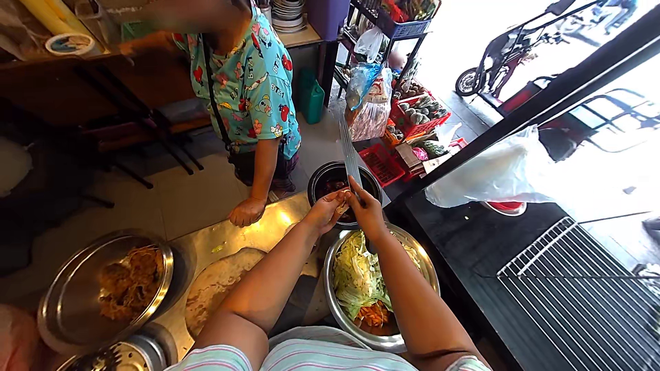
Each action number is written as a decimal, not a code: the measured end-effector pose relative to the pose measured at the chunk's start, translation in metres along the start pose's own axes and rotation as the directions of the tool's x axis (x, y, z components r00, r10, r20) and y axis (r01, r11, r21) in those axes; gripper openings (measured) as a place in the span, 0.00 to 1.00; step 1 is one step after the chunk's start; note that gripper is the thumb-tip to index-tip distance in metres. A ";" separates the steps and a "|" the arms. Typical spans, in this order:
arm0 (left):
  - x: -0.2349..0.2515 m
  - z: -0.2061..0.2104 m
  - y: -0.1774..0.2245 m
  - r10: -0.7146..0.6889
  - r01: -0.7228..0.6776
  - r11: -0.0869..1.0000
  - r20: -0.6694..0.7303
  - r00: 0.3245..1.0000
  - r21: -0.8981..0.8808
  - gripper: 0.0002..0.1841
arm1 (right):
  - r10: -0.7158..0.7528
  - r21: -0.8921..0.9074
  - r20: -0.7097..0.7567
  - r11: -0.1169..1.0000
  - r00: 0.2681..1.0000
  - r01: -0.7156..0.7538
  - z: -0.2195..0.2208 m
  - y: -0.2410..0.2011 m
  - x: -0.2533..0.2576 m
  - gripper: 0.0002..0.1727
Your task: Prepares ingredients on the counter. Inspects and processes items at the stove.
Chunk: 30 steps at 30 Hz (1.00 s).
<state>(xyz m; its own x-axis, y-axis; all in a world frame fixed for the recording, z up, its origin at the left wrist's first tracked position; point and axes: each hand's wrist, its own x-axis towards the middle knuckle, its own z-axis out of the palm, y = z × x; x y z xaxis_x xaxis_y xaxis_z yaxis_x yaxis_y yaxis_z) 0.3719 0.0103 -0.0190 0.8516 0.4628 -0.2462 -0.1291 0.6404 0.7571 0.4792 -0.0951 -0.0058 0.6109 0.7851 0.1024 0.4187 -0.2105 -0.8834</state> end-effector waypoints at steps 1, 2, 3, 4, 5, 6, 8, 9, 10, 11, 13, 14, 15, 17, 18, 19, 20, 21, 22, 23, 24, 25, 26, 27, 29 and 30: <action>0.000 0.000 0.000 -0.003 0.003 1.000 -0.005 1.000 -0.008 0.16 | 0.014 0.036 0.006 0.999 1.000 -0.015 0.001 0.000 0.000 0.26; 0.000 0.001 -0.001 -0.003 0.003 1.000 -0.009 1.000 -0.016 0.15 | 0.026 0.063 0.007 0.998 1.000 -0.026 0.001 0.000 0.000 0.26; -0.001 0.001 -0.002 0.005 -0.005 1.000 -0.014 1.000 -0.023 0.15 | 0.032 0.085 0.004 0.996 0.999 -0.032 0.003 0.000 0.000 0.26; -0.001 0.002 -0.003 0.023 -0.024 0.999 -0.019 1.000 -0.025 0.15 | 0.037 0.105 0.005 0.994 0.999 -0.038 0.003 0.000 -0.001 0.25; -0.002 0.002 -0.005 0.052 -0.053 0.998 -0.021 0.998 -0.021 0.16 | 0.047 0.126 0.014 0.991 0.999 -0.048 0.002 -0.001 -0.001 0.25; -0.002 0.003 -0.007 0.089 -0.089 0.996 -0.021 0.996 -0.019 0.16 | 0.067 0.157 0.019 0.985 0.998 -0.069 0.002 -0.002 -0.001 0.25; -0.002 0.004 -0.010 0.154 -0.155 0.988 -0.023 0.988 -0.008 0.16 | 0.135 0.267 0.029 0.954 0.990 -0.138 0.003 -0.007 0.000 0.25; -0.002 0.004 -0.010 0.164 -0.164 0.986 -0.023 0.986 -0.009 0.16 | 0.163 0.310 0.043 0.936 0.986 -0.168 0.003 -0.009 0.000 0.25; -0.002 0.004 -0.009 0.154 -0.155 0.988 -0.030 0.988 -0.014 0.16 | 0.169 0.316 0.041 0.933 0.985 -0.174 0.004 -0.009 0.001 0.25; -0.002 0.005 -0.007 0.126 -0.127 0.992 -0.043 0.991 -0.020 0.16 | 0.148 0.286 0.017 0.947 0.989 -0.146 0.004 -0.006 0.002 0.25; -0.001 0.006 -0.004 0.064 -0.067 0.997 -0.062 0.996 -0.042 0.15 | 0.037 0.149 -0.027 0.988 0.999 -0.033 0.004 0.003 0.004 0.24; -0.001 0.006 -0.002 0.040 -0.043 0.997 -0.062 0.997 -0.060 0.14 | -0.022 0.101 -0.038 0.995 0.999 0.026 0.004 0.007 0.006 0.24; -0.001 0.006 -0.001 0.019 -0.023 0.997 -0.056 0.998 -0.077 0.13 | -0.054 0.073 -0.048 0.996 0.997 0.057 0.004 0.008 0.007 0.24; -0.001 0.005 0.001 -0.004 0.003 0.996 -0.011 1.000 -0.093 0.11 | -0.028 0.079 -0.033 0.996 0.999 0.030 0.003 0.003 0.007 0.24; -0.003 0.006 0.003 -0.016 0.017 0.995 0.015 1.000 -0.097 0.13 | 0.025 0.115 -0.014 0.993 1.000 -0.023 0.002 -0.002 0.007 0.24; -0.005 0.008 0.004 -0.027 0.030 0.993 0.031 0.999 -0.112 0.17 | 0.082 0.185 -0.005 0.979 0.997 -0.080 0.002 -0.005 0.007 0.24; -0.005 0.009 0.005 -0.033 0.038 0.990 0.042 0.999 -0.134 0.19 | 0.136 0.270 0.016 0.953 0.991 -0.135 0.001 -0.007 0.007 0.24; -0.005 0.009 0.005 -0.033 0.040 0.989 0.051 0.998 -0.146 0.19 | 0.177 0.334 0.041 0.925 0.983 -0.181 0.000 -0.008 0.008 0.24; -0.005 0.009 0.005 -0.027 0.034 0.988 0.049 0.998 -0.148 0.18 | 0.196 0.363 0.053 0.910 0.979 -0.202 -0.001 -0.007 0.010 0.25; -0.004 0.007 0.004 -0.019 0.024 0.990 0.038 0.999 -0.138 0.15 | 0.191 0.351 0.042 0.916 0.981 -0.193 -0.001 -0.005 0.010 0.25; -0.004 0.005 0.003 -0.011 0.015 0.993 0.037 0.999 -0.118 0.13 | 0.167 0.297 0.008 0.941 0.986 -0.162 0.000 -0.002 0.011 0.24; -0.004 0.004 0.002 -0.005 0.008 0.996 0.040 0.999 -0.093 0.12 | 0.136 0.210 -0.026 0.969 0.990 -0.128 0.000 0.000 0.011 0.23; -0.004 0.003 0.001 -0.004 0.007 0.998 0.045 0.999 -0.065 0.13 | 0.102 0.118 -0.035 0.988 0.994 -0.097 -0.002 0.001 0.012 0.23; -0.004 0.004 0.002 -0.008 0.009 0.999 0.045 0.999 -0.043 0.15 | 0.071 0.051 -0.039 0.996 0.997 -0.069 -0.002 0.001 0.012 0.24; -0.005 0.005 0.002 -0.007 0.008 1.000 0.057 0.998 -0.023 0.17 | 0.031 -0.039 -0.057 0.999 0.998 -0.034 0.000 0.001 0.012 0.23; -0.005 0.005 0.002 0.001 0.001 1.000 0.069 0.998 -0.024 0.18 | 0.018 -0.069 -0.060 0.997 0.998 -0.022 0.000 0.000 0.011 0.23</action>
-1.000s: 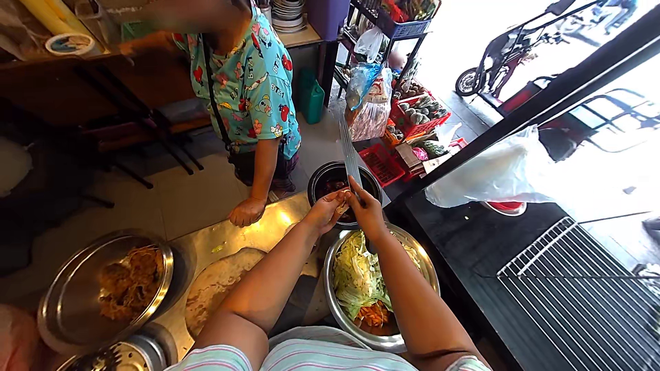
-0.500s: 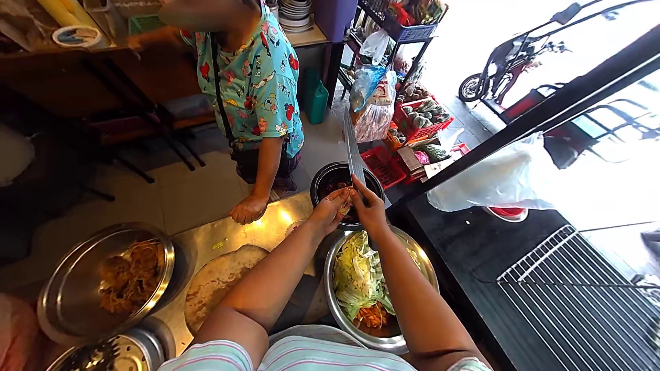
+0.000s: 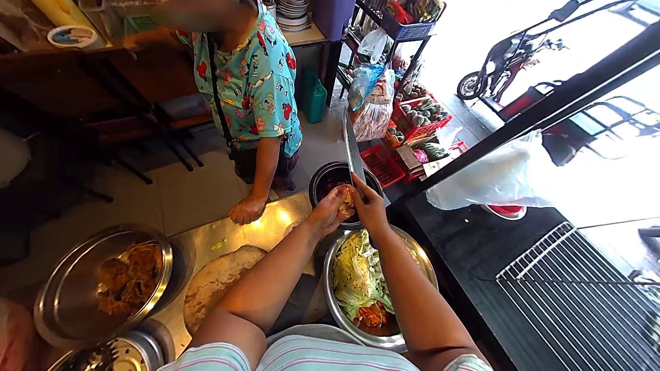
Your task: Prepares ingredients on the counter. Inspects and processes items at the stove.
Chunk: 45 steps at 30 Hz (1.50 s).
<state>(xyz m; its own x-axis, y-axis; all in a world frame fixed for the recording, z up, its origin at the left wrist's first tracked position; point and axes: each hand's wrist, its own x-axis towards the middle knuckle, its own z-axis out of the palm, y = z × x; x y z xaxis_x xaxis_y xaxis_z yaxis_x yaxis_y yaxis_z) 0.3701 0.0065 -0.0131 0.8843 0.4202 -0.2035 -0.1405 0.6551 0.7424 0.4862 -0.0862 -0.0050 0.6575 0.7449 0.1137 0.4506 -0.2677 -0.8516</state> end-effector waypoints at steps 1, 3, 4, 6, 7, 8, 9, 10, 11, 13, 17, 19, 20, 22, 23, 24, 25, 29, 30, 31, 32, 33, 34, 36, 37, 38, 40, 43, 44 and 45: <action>0.001 0.000 0.000 0.011 -0.011 1.000 0.003 1.000 0.003 0.17 | -0.013 -0.018 -0.004 1.000 1.000 0.013 0.000 -0.001 -0.001 0.23; 0.004 -0.001 -0.001 0.029 -0.028 0.999 -0.024 0.999 0.017 0.15 | -0.035 0.013 -0.009 0.999 0.999 0.035 0.000 -0.002 -0.002 0.23; 0.006 -0.002 -0.001 0.029 -0.028 0.999 -0.053 0.998 0.021 0.15 | -0.030 0.063 -0.003 0.998 1.000 0.030 -0.001 -0.004 -0.002 0.23; 0.009 -0.008 -0.002 0.012 -0.012 1.000 -0.124 0.992 0.003 0.15 | 0.007 0.165 -0.013 0.986 1.000 -0.005 -0.005 -0.006 -0.002 0.23; 0.010 -0.011 -0.003 -0.004 0.002 1.000 -0.150 0.989 -0.013 0.16 | 0.009 0.178 -0.047 0.984 0.999 0.000 -0.007 -0.004 0.000 0.23; 0.011 -0.013 -0.002 -0.017 0.011 0.999 -0.172 0.985 -0.039 0.17 | 0.011 0.116 -0.058 0.993 0.998 -0.004 -0.011 -0.003 0.003 0.24; 0.011 -0.014 0.000 -0.028 0.013 0.997 -0.187 0.982 -0.080 0.18 | 0.017 -0.006 -0.047 1.000 0.999 -0.017 -0.018 -0.004 0.006 0.25; 0.009 -0.013 0.002 -0.041 0.014 0.991 -0.201 0.979 -0.134 0.19 | 0.034 -0.150 -0.028 0.988 0.999 -0.038 -0.023 -0.006 0.009 0.26; 0.008 -0.012 0.004 -0.054 0.012 0.981 -0.214 0.975 -0.192 0.20 | 0.071 -0.304 0.000 0.950 0.998 -0.067 -0.027 -0.009 0.010 0.27; 0.007 -0.010 0.008 -0.065 0.001 0.958 -0.214 0.975 -0.288 0.22 | 0.136 -0.534 0.023 0.839 0.990 -0.103 -0.027 -0.013 0.013 0.27; 0.002 -0.011 0.014 -0.047 -0.016 0.946 -0.183 0.982 -0.324 0.24 | 0.175 -0.668 -0.037 0.728 0.984 -0.155 -0.017 -0.006 0.011 0.32; 0.002 -0.012 0.015 -0.039 -0.020 0.950 -0.182 0.982 -0.312 0.23 | 0.145 -0.668 -0.045 0.732 0.988 -0.138 -0.017 -0.004 0.008 0.37; 0.003 -0.014 0.013 -0.034 -0.021 0.954 -0.177 0.984 -0.301 0.22 | 0.134 -0.664 -0.046 0.737 0.990 -0.131 -0.017 -0.004 0.006 0.41; 0.003 -0.016 0.012 -0.028 -0.014 0.965 -0.154 0.988 -0.262 0.22 | 0.087 -0.614 -0.043 0.783 0.995 -0.094 -0.017 -0.006 0.005 0.41; 0.004 -0.016 0.012 -0.030 -0.007 0.970 -0.148 0.989 -0.244 0.22 | 0.074 -0.556 -0.021 0.828 0.997 -0.073 -0.018 -0.009 0.005 0.36; 0.003 -0.014 0.011 -0.039 0.001 0.971 -0.154 0.987 -0.241 0.22 | 0.058 -0.467 0.015 0.883 0.998 -0.044 -0.019 -0.010 0.004 0.32; 0.002 -0.012 0.011 -0.054 0.011 0.969 -0.171 0.984 -0.248 0.22 | 0.036 -0.356 0.058 0.934 0.998 -0.013 -0.018 -0.009 0.004 0.30; 0.002 -0.004 0.007 -0.114 0.048 0.958 -0.223 0.968 -0.282 0.19 | -0.057 -0.115 0.179 0.990 0.982 0.079 -0.013 -0.010 -0.002 0.37; 0.003 -0.003 0.006 -0.126 0.056 0.956 -0.227 0.966 -0.289 0.20 | -0.060 -0.139 0.194 0.986 0.979 0.088 -0.012 -0.014 -0.004 0.39; 0.002 -0.001 0.007 -0.135 0.062 0.953 -0.234 0.963 -0.295 0.21 | -0.059 -0.169 0.198 0.981 0.978 0.094 -0.010 -0.016 -0.006 0.39; 0.002 0.001 0.009 -0.140 0.064 0.952 -0.241 0.960 -0.300 0.21 | -0.067 -0.188 0.191 0.977 0.979 0.104 -0.008 -0.017 -0.008 0.36; 0.001 0.004 0.010 -0.143 0.063 0.953 -0.255 0.956 -0.296 0.21 | -0.087 -0.201 0.171 0.972 0.981 0.121 -0.006 -0.015 -0.009 0.31; 0.001 0.005 0.012 -0.143 0.065 0.957 -0.268 0.953 -0.282 0.21 | -0.119 -0.208 0.142 0.967 0.983 0.147 -0.003 -0.012 -0.009 0.27; -0.001 0.005 0.014 -0.140 0.079 0.967 -0.247 0.959 -0.243 0.22 | -0.178 -0.213 0.089 0.958 0.980 0.194 -0.001 -0.009 -0.009 0.23; -0.002 0.005 0.015 -0.140 0.091 0.972 -0.226 0.964 -0.215 0.22 | -0.192 -0.218 0.076 0.954 0.978 0.204 -0.001 -0.009 -0.009 0.22; -0.003 0.005 0.015 -0.139 0.101 0.977 -0.207 0.968 -0.187 0.21 | -0.194 -0.230 0.073 0.951 0.978 0.206 -0.002 -0.011 -0.008 0.22; -0.006 0.004 0.016 -0.133 0.110 0.983 -0.157 0.979 -0.149 0.18 | -0.190 -0.234 0.072 0.951 0.979 0.202 -0.006 -0.012 -0.006 0.22; -0.008 -0.001 0.018 -0.135 0.126 0.986 -0.076 0.988 -0.108 0.17 | -0.201 -0.227 0.112 0.948 0.973 0.222 -0.012 -0.008 -0.001 0.22; -0.007 -0.002 0.019 -0.143 0.136 0.986 -0.067 0.988 -0.098 0.17 | -0.207 -0.244 0.130 0.941 0.970 0.234 -0.014 -0.007 0.000 0.21; -0.006 -0.003 0.019 -0.149 0.143 0.986 -0.075 0.986 -0.086 0.18 | -0.215 -0.273 0.145 0.930 0.966 0.247 -0.015 -0.007 0.001 0.21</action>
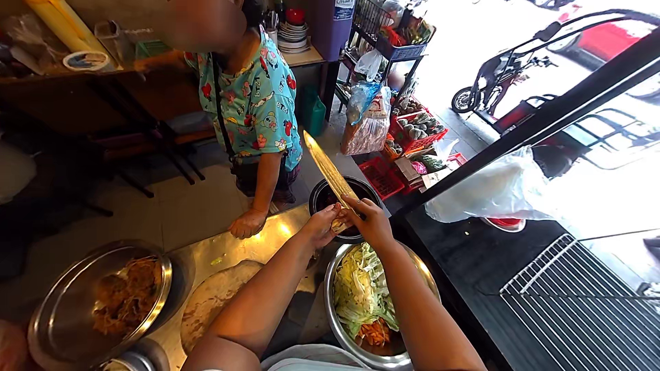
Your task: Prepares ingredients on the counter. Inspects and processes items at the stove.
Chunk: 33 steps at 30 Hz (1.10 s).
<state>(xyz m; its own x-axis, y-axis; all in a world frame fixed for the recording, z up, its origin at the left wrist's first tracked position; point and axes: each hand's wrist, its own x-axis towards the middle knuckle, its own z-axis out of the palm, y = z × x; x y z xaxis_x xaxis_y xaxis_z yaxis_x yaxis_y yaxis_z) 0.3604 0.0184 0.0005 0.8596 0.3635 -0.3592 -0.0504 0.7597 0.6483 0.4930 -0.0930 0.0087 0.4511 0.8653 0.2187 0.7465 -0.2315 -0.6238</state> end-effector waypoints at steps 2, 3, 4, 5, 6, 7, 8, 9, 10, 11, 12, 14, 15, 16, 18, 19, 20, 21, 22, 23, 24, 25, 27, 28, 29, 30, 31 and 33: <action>0.001 0.000 0.000 -0.003 0.004 1.000 -0.030 1.000 0.026 0.18 | -0.006 -0.046 0.023 0.999 1.000 0.007 -0.001 -0.001 0.000 0.20; 0.002 -0.001 -0.001 -0.001 0.002 1.000 -0.042 0.999 0.030 0.18 | -0.006 -0.057 0.027 0.998 1.000 0.007 -0.001 -0.001 0.000 0.20; 0.002 0.000 -0.001 0.001 0.000 0.999 -0.049 0.999 0.033 0.19 | -0.007 -0.065 0.026 0.998 1.000 0.009 0.000 -0.001 0.000 0.21; 0.002 0.000 -0.001 0.004 -0.002 1.000 -0.059 0.998 0.029 0.19 | -0.008 -0.069 0.024 0.998 1.000 0.010 0.001 -0.001 0.000 0.21; 0.002 0.001 -0.002 0.006 -0.004 1.000 -0.066 0.998 0.024 0.19 | -0.009 -0.068 0.024 0.998 1.000 0.011 0.002 0.000 0.000 0.21; 0.001 0.001 -0.003 0.006 -0.005 1.000 -0.067 0.998 0.019 0.19 | -0.013 -0.066 0.022 0.998 1.000 0.014 0.003 0.000 0.000 0.20; 0.001 0.001 -0.004 0.005 -0.004 1.000 -0.066 0.998 0.013 0.19 | -0.022 -0.066 0.017 0.998 1.000 0.023 0.004 0.001 -0.001 0.20; 0.001 0.000 -0.005 0.000 0.000 1.000 -0.063 0.998 -0.001 0.19 | -0.034 -0.067 0.010 0.997 0.999 0.035 0.005 0.002 -0.002 0.19; 0.000 0.000 -0.007 -0.008 0.007 1.000 -0.069 0.998 -0.016 0.19 | -0.042 -0.067 0.007 0.997 0.999 0.043 0.006 0.003 -0.003 0.18; 0.000 0.001 -0.007 -0.018 0.016 0.999 -0.085 0.996 -0.028 0.19 | -0.049 -0.070 0.004 0.996 0.999 0.049 0.006 0.003 -0.003 0.18; -0.001 0.002 -0.008 -0.029 0.025 0.999 -0.098 0.995 -0.039 0.19 | -0.050 -0.072 0.006 0.996 0.999 0.050 0.007 0.003 -0.004 0.18; -0.002 0.003 -0.009 -0.040 0.035 0.998 -0.104 0.994 -0.051 0.18 | -0.064 -0.085 0.001 0.994 0.998 0.064 0.007 0.003 -0.006 0.18; -0.002 0.002 -0.009 -0.041 0.035 0.998 -0.099 0.994 -0.057 0.18 | -0.083 -0.100 -0.013 0.992 0.996 0.081 0.008 0.003 -0.007 0.17; -0.002 0.002 -0.010 -0.040 0.034 0.997 -0.097 0.995 -0.064 0.18 | -0.115 -0.125 -0.036 0.986 0.993 0.109 0.010 0.003 -0.009 0.17; -0.003 0.003 -0.010 -0.048 0.039 0.996 -0.117 0.992 -0.077 0.17 | -0.196 -0.193 -0.095 0.966 0.976 0.175 0.015 0.005 -0.011 0.16; -0.003 0.005 -0.010 -0.057 0.047 0.996 -0.140 0.989 -0.078 0.17 | -0.233 -0.234 -0.120 0.951 0.965 0.201 0.017 0.005 -0.011 0.16; -0.004 0.007 -0.010 -0.066 0.054 0.995 -0.154 0.986 -0.080 0.17 | -0.264 -0.273 -0.142 0.937 0.954 0.218 0.019 0.006 -0.012 0.16; -0.005 0.008 -0.009 -0.066 0.053 0.995 -0.159 0.985 -0.083 0.17 | -0.281 -0.300 -0.163 0.927 0.946 0.224 0.020 0.006 -0.012 0.16; -0.005 0.007 -0.009 -0.057 0.044 0.995 -0.154 0.986 -0.090 0.18 | -0.287 -0.316 -0.181 0.923 0.941 0.221 0.021 0.007 -0.012 0.16; -0.005 0.005 -0.009 -0.044 0.030 0.994 -0.139 0.989 -0.102 0.18 | -0.288 -0.324 -0.201 0.921 0.936 0.214 0.021 0.007 -0.012 0.16; -0.005 0.003 -0.009 -0.029 0.015 0.993 -0.117 0.993 -0.117 0.18 | -0.286 -0.327 -0.215 0.922 0.934 0.207 0.021 0.008 -0.011 0.16; -0.005 0.001 -0.009 -0.013 0.000 0.991 -0.100 0.995 -0.130 0.18 | -0.284 -0.326 -0.225 0.923 0.932 0.203 0.021 0.009 -0.011 0.16; -0.006 -0.002 -0.010 0.010 -0.019 0.991 -0.070 0.997 -0.133 0.18 | -0.283 -0.321 -0.234 0.926 0.930 0.201 0.021 0.010 -0.010 0.16; -0.006 -0.003 -0.010 0.015 -0.023 0.992 -0.060 0.998 -0.126 0.17 | -0.283 -0.316 -0.235 0.927 0.930 0.202 0.021 0.011 -0.010 0.16; -0.007 -0.003 -0.010 0.018 -0.025 0.992 -0.059 0.998 -0.123 0.17 | -0.284 -0.311 -0.238 0.928 0.929 0.204 0.021 0.010 -0.009 0.16; -0.007 -0.003 -0.009 0.019 -0.027 0.992 -0.067 0.998 -0.120 0.16 | -0.286 -0.307 -0.241 0.929 0.927 0.206 0.022 0.010 -0.009 0.16; -0.006 -0.002 -0.009 0.021 -0.031 0.992 -0.080 0.997 -0.121 0.16 | -0.290 -0.304 -0.248 0.929 0.924 0.210 0.022 0.009 -0.009 0.16; -0.005 -0.001 -0.007 0.030 -0.046 0.991 -0.123 0.992 -0.128 0.15 | -0.292 -0.290 -0.267 0.933 0.918 0.213 0.022 0.009 -0.008 0.16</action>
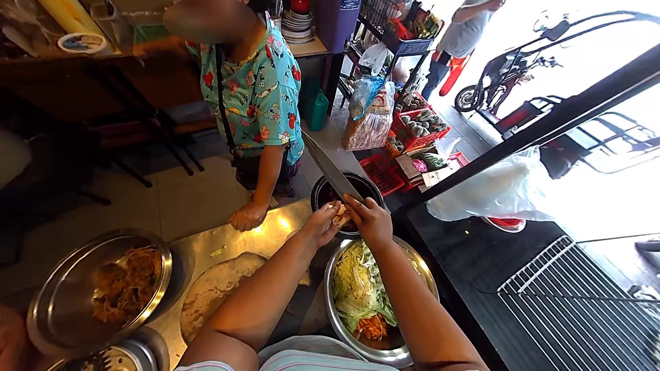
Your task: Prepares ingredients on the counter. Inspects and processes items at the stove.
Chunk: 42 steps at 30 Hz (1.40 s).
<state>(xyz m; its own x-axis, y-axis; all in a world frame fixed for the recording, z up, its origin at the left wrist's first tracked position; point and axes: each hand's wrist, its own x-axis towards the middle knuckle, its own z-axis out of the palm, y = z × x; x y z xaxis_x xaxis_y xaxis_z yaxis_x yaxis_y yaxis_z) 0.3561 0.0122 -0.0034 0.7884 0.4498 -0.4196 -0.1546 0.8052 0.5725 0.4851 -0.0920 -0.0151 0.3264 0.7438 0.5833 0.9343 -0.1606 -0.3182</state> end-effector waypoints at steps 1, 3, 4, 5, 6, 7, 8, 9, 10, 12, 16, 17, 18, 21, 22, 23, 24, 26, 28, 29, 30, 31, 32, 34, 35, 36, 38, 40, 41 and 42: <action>0.001 0.001 0.001 0.009 -0.009 1.000 -0.037 0.999 -0.008 0.15 | 0.010 0.011 -0.009 1.000 1.000 -0.010 -0.001 0.000 0.001 0.16; 0.004 0.000 0.003 0.032 -0.037 0.999 -0.102 0.994 -0.039 0.14 | 0.058 0.036 -0.028 0.998 0.998 -0.057 -0.005 -0.001 0.003 0.16; 0.004 -0.001 0.005 0.040 -0.047 0.997 -0.125 0.991 -0.059 0.14 | 0.090 0.040 -0.040 0.995 0.995 -0.089 -0.006 -0.001 0.005 0.16; 0.005 -0.002 0.006 0.046 -0.057 0.996 -0.142 0.989 -0.076 0.14 | 0.128 0.027 -0.046 0.992 0.991 -0.127 -0.008 -0.001 0.008 0.17; 0.005 -0.003 0.008 0.051 -0.066 0.994 -0.156 0.986 -0.092 0.15 | 0.179 -0.007 -0.032 0.984 0.983 -0.179 -0.010 -0.002 0.010 0.17; 0.006 -0.003 0.009 0.054 -0.073 0.991 -0.167 0.984 -0.115 0.16 | 0.239 -0.056 0.007 0.970 0.971 -0.238 -0.012 -0.002 0.013 0.18; 0.007 -0.004 0.009 0.052 -0.076 0.988 -0.175 0.983 -0.137 0.18 | 0.304 -0.107 0.063 0.949 0.951 -0.296 -0.013 -0.001 0.016 0.20; 0.009 -0.004 0.008 0.055 -0.082 0.986 -0.178 0.982 -0.145 0.19 | 0.364 -0.154 0.125 0.926 0.923 -0.344 -0.014 -0.002 0.018 0.22; 0.012 -0.006 0.007 0.064 -0.091 0.985 -0.174 0.983 -0.148 0.20 | 0.413 -0.189 0.173 0.905 0.894 -0.381 -0.013 -0.002 0.020 0.23; 0.021 -0.006 0.002 0.090 -0.118 0.980 -0.174 0.981 -0.159 0.20 | 0.464 -0.209 0.232 0.882 0.855 -0.422 -0.009 -0.006 0.020 0.22; 0.032 0.004 -0.003 0.134 -0.169 0.972 -0.205 0.970 -0.164 0.20 | 0.448 -0.123 0.262 0.894 0.855 -0.431 -0.003 -0.024 0.014 0.26; 0.033 0.006 -0.004 0.134 -0.167 0.973 -0.194 0.972 -0.163 0.20 | 0.452 -0.101 0.289 0.891 0.844 -0.442 -0.003 -0.029 0.014 0.30; 0.034 0.008 -0.005 0.127 -0.158 0.974 -0.184 0.975 -0.161 0.20 | 0.459 -0.088 0.314 0.886 0.831 -0.456 -0.002 -0.033 0.013 0.33; 0.035 0.015 -0.004 0.135 -0.163 0.974 -0.174 0.975 -0.158 0.15 | 0.450 -0.052 0.316 0.887 0.835 -0.459 0.003 -0.033 0.011 0.32; 0.035 0.013 -0.004 0.143 -0.167 0.973 -0.156 0.977 -0.158 0.16 | 0.440 -0.041 0.309 0.892 0.843 -0.450 0.003 -0.031 0.010 0.29; 0.035 0.012 -0.004 0.149 -0.170 0.974 -0.144 0.978 -0.152 0.16 | 0.432 -0.029 0.309 0.895 0.847 -0.445 0.003 -0.029 0.011 0.27; 0.035 0.010 -0.004 0.147 -0.168 0.975 -0.142 0.979 -0.144 0.17 | 0.423 -0.021 0.310 0.898 0.851 -0.439 0.002 -0.026 0.011 0.25; 0.034 0.007 -0.004 0.137 -0.153 0.981 -0.131 0.982 -0.123 0.17 | 0.406 -0.005 0.319 0.904 0.857 -0.427 0.000 -0.019 0.010 0.23; 0.032 0.006 -0.004 0.120 -0.132 0.986 -0.117 0.986 -0.099 0.19 | 0.384 0.011 0.322 0.912 0.865 -0.409 0.000 -0.015 0.009 0.22; 0.030 0.007 -0.005 0.115 -0.126 0.987 -0.118 0.986 -0.095 0.19 | 0.372 0.019 0.330 0.916 0.868 -0.400 0.000 -0.014 0.008 0.23; 0.029 0.009 -0.005 0.112 -0.125 0.987 -0.126 0.986 -0.100 0.19 | 0.360 0.029 0.343 0.919 0.868 -0.393 0.000 -0.014 0.007 0.25; 0.027 0.010 -0.005 0.110 -0.125 0.986 -0.131 0.985 -0.110 0.18 | 0.347 0.040 0.352 0.922 0.869 -0.385 0.001 -0.013 0.006 0.27; 0.026 0.010 -0.004 0.106 -0.121 0.986 -0.132 0.986 -0.119 0.16 | 0.332 0.063 0.343 0.925 0.879 -0.374 0.003 -0.013 0.005 0.27; 0.026 0.010 -0.004 0.086 -0.105 0.985 -0.136 0.987 -0.138 0.13 | 0.309 0.125 0.309 0.924 0.900 -0.360 0.007 -0.012 0.001 0.24; 0.026 0.010 -0.004 0.076 -0.095 0.985 -0.132 0.988 -0.142 0.13 | 0.304 0.167 0.296 0.917 0.906 -0.362 0.009 -0.011 0.000 0.23; 0.026 0.010 -0.003 0.067 -0.084 0.987 -0.123 0.990 -0.139 0.15 | 0.302 0.218 0.290 0.903 0.908 -0.370 0.010 -0.010 0.000 0.23; 0.026 0.008 -0.003 0.064 -0.073 0.990 -0.077 0.995 -0.117 0.16 | 0.307 0.305 0.288 0.869 0.907 -0.390 0.012 -0.008 -0.001 0.24; 0.024 0.007 -0.004 0.076 -0.080 0.992 -0.043 0.996 -0.093 0.17 | 0.310 0.370 0.286 0.837 0.907 -0.402 0.014 -0.007 0.000 0.24; 0.023 0.008 -0.004 0.082 -0.084 0.993 -0.032 0.996 -0.087 0.17 | 0.309 0.407 0.282 0.819 0.908 -0.405 0.015 -0.005 0.000 0.23; 0.021 0.008 -0.004 0.088 -0.090 0.992 -0.028 0.996 -0.090 0.17 | 0.308 0.448 0.280 0.796 0.909 -0.407 0.016 -0.004 0.000 0.22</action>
<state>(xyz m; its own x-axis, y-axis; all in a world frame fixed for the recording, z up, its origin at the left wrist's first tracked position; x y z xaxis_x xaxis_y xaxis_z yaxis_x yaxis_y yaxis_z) 0.3786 0.0151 -0.0088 0.7546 0.5295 -0.3876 -0.2777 0.7928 0.5425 0.4789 -0.0813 -0.0258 0.5444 0.8086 0.2233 0.5466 -0.1401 -0.8256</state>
